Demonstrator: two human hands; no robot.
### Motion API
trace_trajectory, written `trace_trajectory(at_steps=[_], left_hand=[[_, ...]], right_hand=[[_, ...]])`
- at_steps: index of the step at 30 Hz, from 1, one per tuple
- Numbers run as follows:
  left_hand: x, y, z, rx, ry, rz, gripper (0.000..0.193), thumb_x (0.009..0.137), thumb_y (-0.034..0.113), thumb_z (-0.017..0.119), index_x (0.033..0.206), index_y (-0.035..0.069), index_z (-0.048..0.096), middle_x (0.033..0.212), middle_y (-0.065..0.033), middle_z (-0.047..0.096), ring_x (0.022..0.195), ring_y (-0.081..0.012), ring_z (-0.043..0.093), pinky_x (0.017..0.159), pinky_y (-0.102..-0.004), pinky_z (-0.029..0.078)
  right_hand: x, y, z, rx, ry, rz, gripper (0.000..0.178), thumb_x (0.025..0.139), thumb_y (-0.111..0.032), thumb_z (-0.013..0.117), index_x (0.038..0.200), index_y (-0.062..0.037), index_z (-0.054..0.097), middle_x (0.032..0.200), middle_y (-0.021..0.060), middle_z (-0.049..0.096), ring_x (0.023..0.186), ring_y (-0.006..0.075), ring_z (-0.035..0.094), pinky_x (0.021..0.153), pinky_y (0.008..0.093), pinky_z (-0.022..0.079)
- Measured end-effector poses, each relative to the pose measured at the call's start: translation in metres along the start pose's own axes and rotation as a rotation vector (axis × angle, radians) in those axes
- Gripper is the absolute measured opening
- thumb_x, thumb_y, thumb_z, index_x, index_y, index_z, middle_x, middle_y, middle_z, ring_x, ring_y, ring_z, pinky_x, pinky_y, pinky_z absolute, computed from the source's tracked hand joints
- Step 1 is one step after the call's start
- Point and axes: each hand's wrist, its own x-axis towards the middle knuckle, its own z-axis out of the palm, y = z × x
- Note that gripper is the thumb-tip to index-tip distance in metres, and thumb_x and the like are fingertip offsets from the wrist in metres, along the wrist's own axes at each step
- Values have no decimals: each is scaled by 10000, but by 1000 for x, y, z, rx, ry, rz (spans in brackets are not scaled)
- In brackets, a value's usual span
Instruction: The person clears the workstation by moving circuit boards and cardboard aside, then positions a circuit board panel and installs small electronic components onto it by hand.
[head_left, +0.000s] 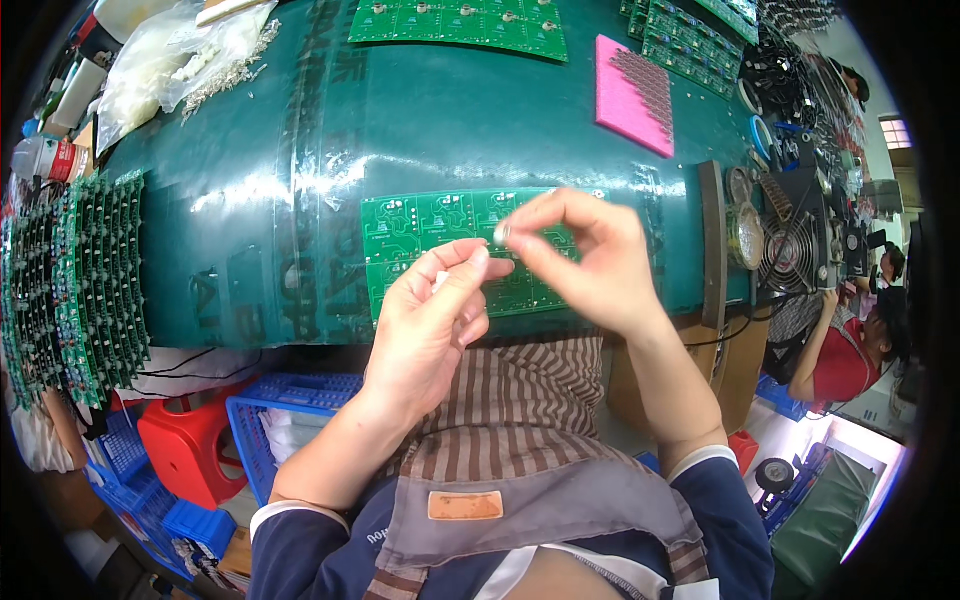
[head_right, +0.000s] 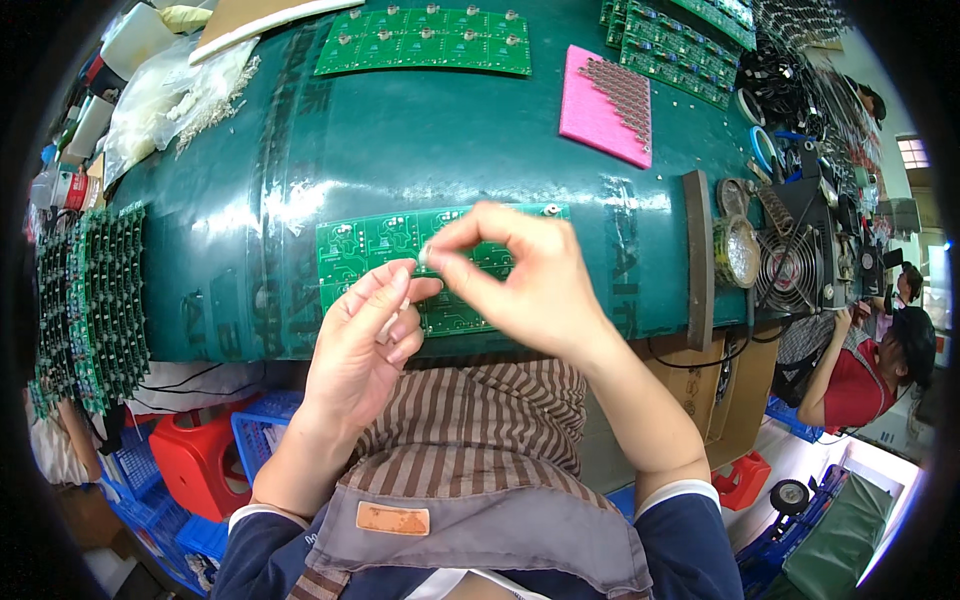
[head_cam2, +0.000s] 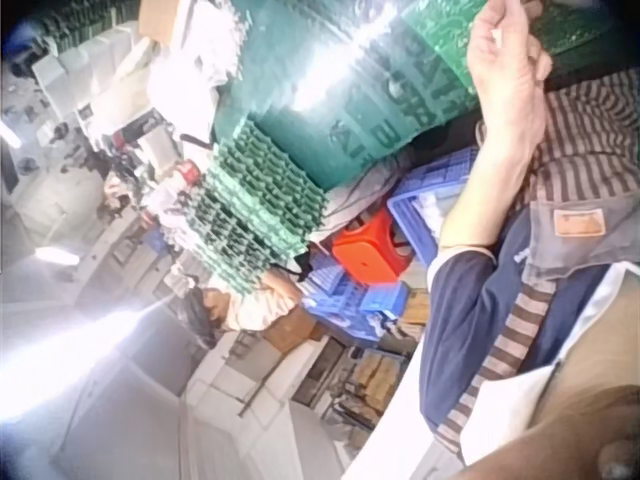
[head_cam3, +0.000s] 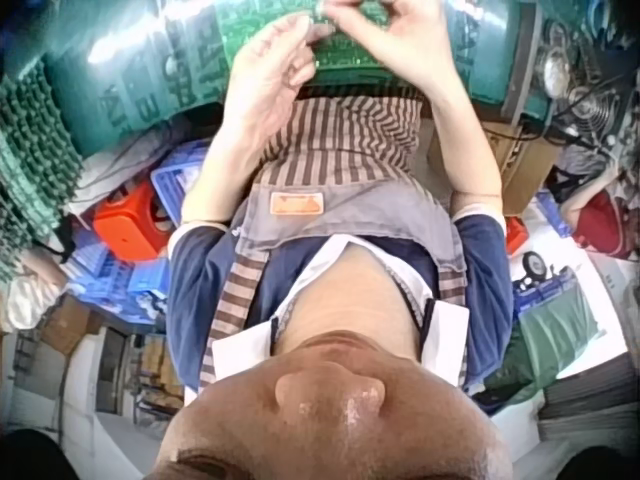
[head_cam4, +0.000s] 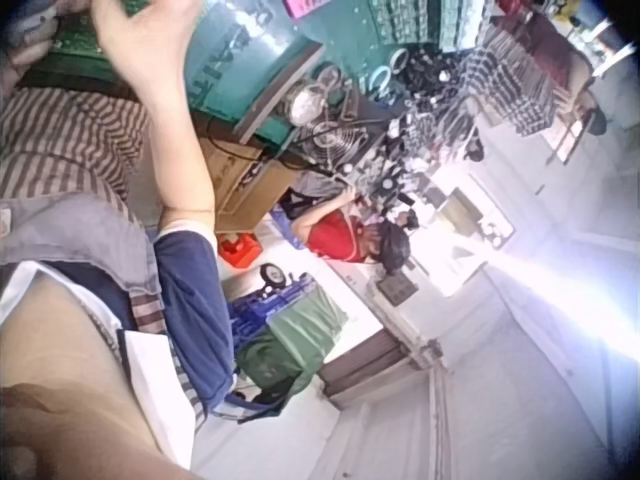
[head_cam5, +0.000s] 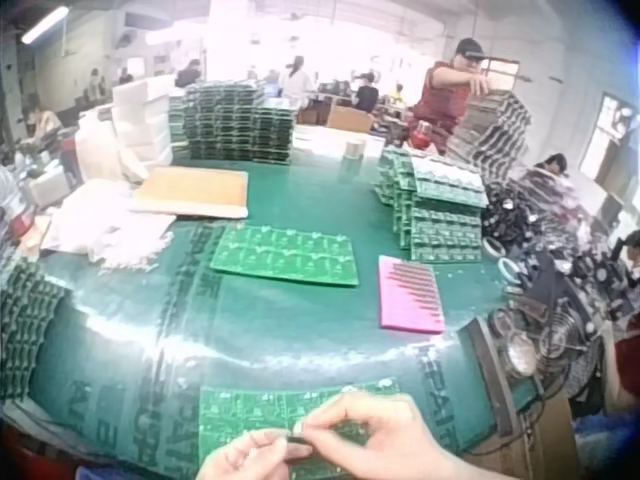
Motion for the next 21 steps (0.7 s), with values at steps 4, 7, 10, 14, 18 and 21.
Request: trace_trajectory(at_steps=[4,7,10,14,18,21], left_hand=[[-4,-3,-1,-31,22,36,275,900,129,512,1138,-2,469,1016,-148,569,637,-60,428,537,-194,369],[-4,-4,-6,-26,1,29,268,914,128,474,1145,-5,450,1029,-147,561,672,-74,443,568,-207,386],[-2,-6,-10,-21,-36,37,261,921,134,460,1141,-6,453,1032,-140,564,669,-74,443,569,-210,386],[-3,-3,-9,-34,-20,29,265,937,166,432,1129,-12,474,989,-131,583,665,-85,446,567,-218,387],[-2,-3,-11,-86,-23,32,297,949,203,409,1129,-17,493,951,-128,596,649,-93,449,554,-225,388],[-2,-3,-11,-44,-6,28,301,951,199,404,1135,-21,494,938,-112,596,633,-91,446,538,-223,383]], right_hand=[[23,8,-7,-441,51,-91,65,750,-84,653,791,-36,635,721,95,620,648,210,600,570,304,459],[28,13,-7,-470,25,-34,73,754,-84,649,802,-32,632,725,99,621,650,207,600,583,302,465],[29,14,-7,-490,-3,-5,80,755,-84,648,808,-27,629,729,103,621,650,205,600,595,299,470],[29,12,-6,-494,-5,2,82,754,-84,649,806,-25,627,731,104,622,648,204,599,596,299,470],[28,12,-5,-510,-8,-13,80,750,-81,650,803,-26,624,731,103,622,650,203,600,591,297,468],[28,13,-5,-494,3,-41,77,748,-78,649,800,-27,621,727,101,621,651,202,600,586,294,465]])
